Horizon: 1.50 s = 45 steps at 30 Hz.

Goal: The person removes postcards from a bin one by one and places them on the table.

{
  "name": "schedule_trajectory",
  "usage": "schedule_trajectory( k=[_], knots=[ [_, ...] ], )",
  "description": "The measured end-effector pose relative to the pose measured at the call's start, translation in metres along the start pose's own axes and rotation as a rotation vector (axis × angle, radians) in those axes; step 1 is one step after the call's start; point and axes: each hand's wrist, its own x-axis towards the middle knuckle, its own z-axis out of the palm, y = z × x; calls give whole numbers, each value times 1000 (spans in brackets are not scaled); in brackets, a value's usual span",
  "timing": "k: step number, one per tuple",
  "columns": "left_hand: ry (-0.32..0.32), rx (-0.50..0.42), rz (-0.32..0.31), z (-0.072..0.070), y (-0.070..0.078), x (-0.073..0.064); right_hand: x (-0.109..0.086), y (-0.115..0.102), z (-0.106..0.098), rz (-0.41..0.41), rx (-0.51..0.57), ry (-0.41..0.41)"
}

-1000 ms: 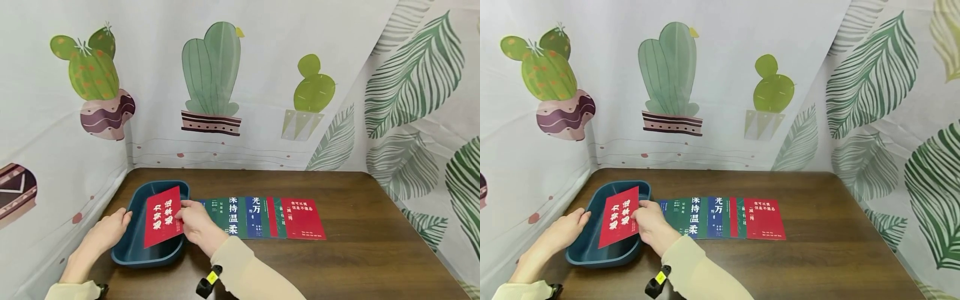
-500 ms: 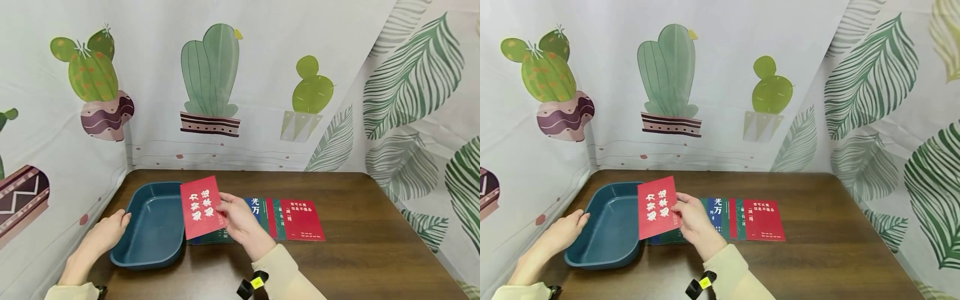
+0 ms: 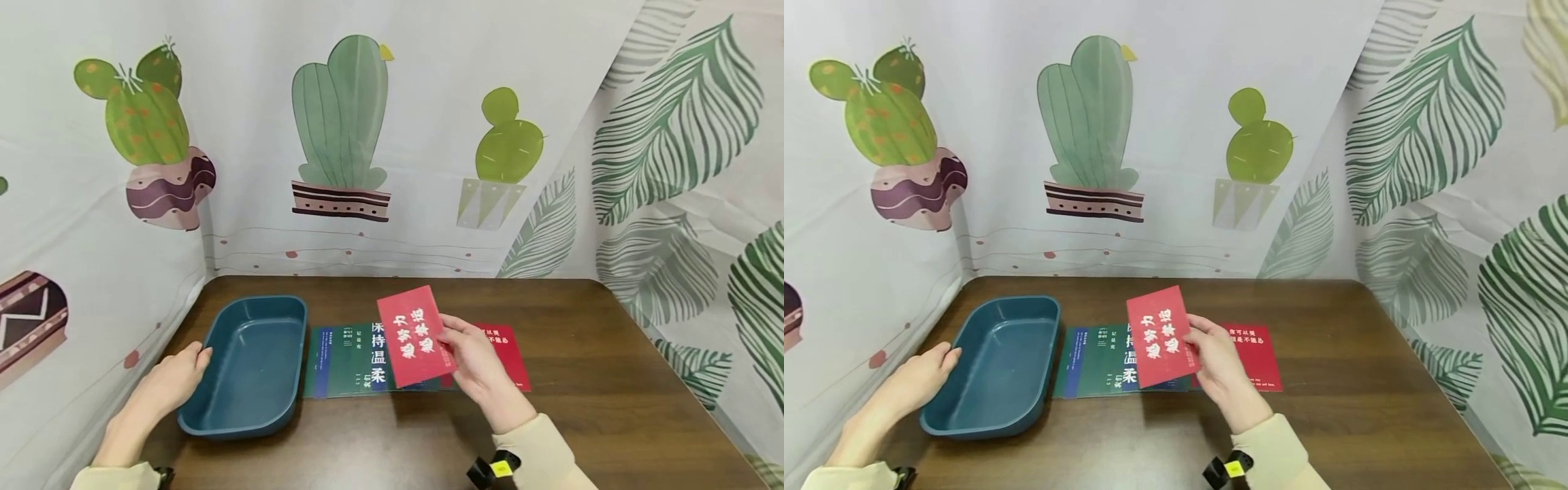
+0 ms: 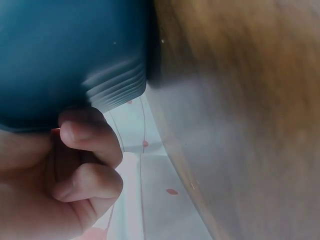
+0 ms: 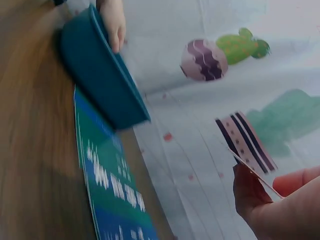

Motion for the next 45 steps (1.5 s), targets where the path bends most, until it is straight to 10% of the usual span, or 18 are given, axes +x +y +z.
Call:
schedule_trajectory(
  k=[24,45],
  knots=[
    [-27,7,-11,0,3,0,-24,-10,-176,29,-124,222],
    [-24,14,-19,0,1,3,2,-3,-194,41,-287,290]
  ],
)
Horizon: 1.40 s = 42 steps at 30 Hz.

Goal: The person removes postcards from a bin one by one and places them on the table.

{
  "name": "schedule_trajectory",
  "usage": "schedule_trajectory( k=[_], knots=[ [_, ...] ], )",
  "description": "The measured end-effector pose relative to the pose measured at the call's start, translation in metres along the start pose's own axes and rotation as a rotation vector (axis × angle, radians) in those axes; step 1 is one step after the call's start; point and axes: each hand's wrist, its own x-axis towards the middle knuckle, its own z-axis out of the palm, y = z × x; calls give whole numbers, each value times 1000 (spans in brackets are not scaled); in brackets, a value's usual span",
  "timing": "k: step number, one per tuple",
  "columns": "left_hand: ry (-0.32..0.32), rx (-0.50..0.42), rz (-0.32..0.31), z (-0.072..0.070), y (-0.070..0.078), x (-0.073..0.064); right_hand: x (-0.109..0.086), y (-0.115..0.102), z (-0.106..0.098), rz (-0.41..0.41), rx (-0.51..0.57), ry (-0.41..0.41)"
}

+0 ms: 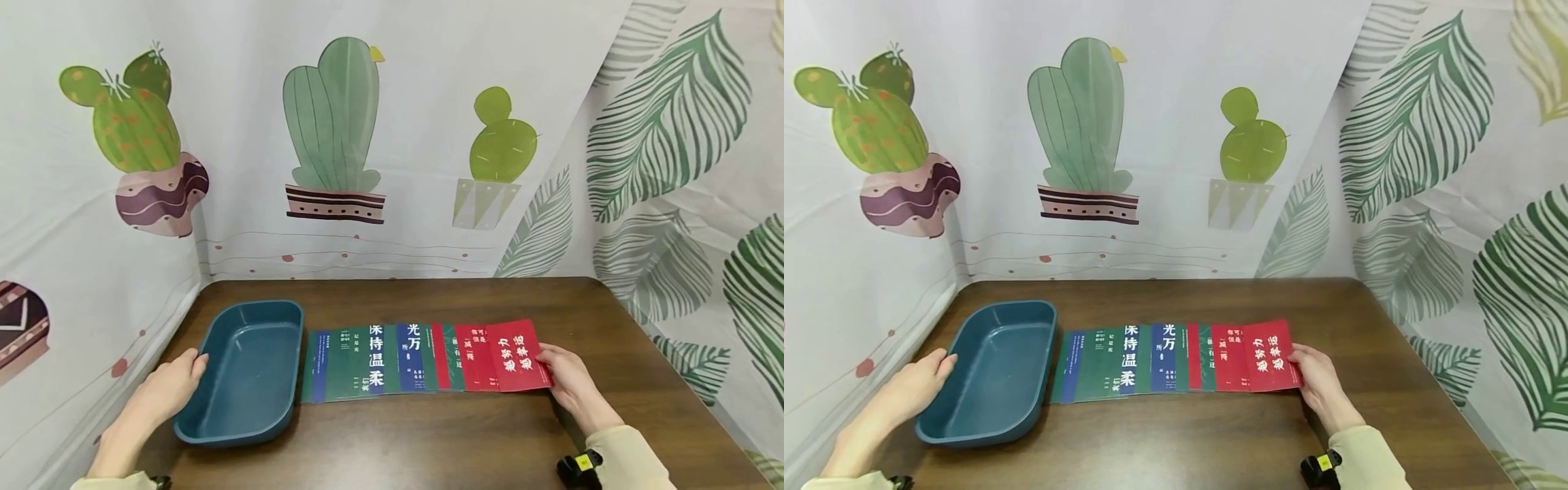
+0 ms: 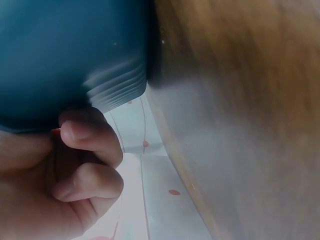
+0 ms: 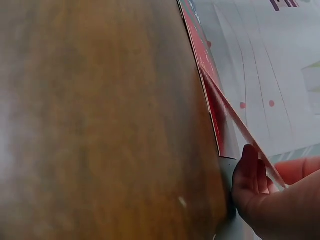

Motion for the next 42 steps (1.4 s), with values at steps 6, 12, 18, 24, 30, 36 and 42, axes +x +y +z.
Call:
schedule_trajectory(
  k=[6,12,18,24,30,36,42],
  knots=[
    [8,0,1,2,2,-2,0,-2,0,5,-20,-17],
    [28,-8,17,8,5,-2,-7,-6,-6,-6,-60,-25],
    [37,-4,-3,7,2,-6,-13,-11,-3,-43,-137,-33],
    [37,0,-8,6,0,-7,-19,-14,0,-54,-144,-10],
    [33,9,-20,5,0,-7,-21,-9,1,-75,-125,-7],
    [39,15,-20,3,0,-8,-21,-4,1,-92,-99,-10],
    [84,30,8,0,6,-7,-21,-6,2,-101,-133,-2]
  ],
)
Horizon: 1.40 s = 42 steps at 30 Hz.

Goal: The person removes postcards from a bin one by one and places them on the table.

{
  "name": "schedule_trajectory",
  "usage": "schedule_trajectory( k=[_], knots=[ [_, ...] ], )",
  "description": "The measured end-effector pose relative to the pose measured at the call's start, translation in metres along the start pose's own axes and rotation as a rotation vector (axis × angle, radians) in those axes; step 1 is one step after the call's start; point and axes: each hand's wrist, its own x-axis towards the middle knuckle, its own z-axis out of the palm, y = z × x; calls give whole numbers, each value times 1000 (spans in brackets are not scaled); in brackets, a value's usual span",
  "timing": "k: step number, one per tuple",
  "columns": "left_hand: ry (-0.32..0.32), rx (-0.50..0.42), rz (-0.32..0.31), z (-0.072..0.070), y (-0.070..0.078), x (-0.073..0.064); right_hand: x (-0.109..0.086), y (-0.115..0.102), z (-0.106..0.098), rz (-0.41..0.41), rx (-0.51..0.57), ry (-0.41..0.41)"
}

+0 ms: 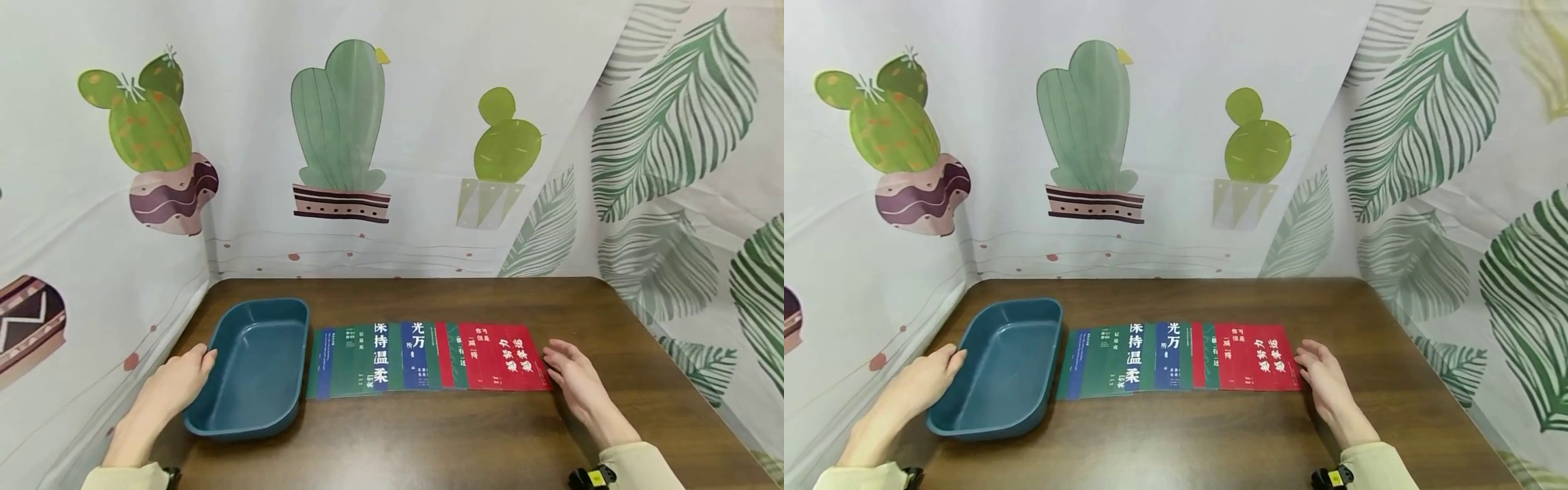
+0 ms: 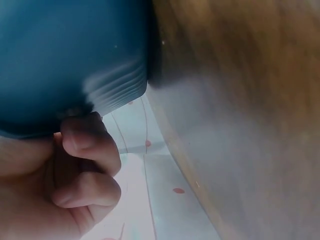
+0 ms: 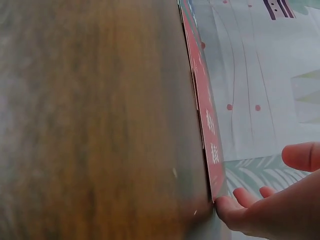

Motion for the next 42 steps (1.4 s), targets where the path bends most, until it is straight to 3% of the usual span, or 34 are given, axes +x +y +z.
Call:
schedule_trajectory(
  k=[10,20,30,33,38,42],
  knots=[
    [16,-2,5,-1,3,7,-1,-6,2,-19,-49,-1],
    [-49,-16,1,-7,6,6,-4,-12,-2,-21,-69,-14],
    [8,-9,71,-25,22,13,-8,-29,1,-118,-173,-13],
    [11,8,70,-31,30,11,-8,-33,8,-157,-263,-10],
    [35,35,92,-41,46,6,-9,-38,17,-257,-541,31],
    [69,58,138,-46,70,5,-9,-43,23,-372,-673,68]
  ],
)
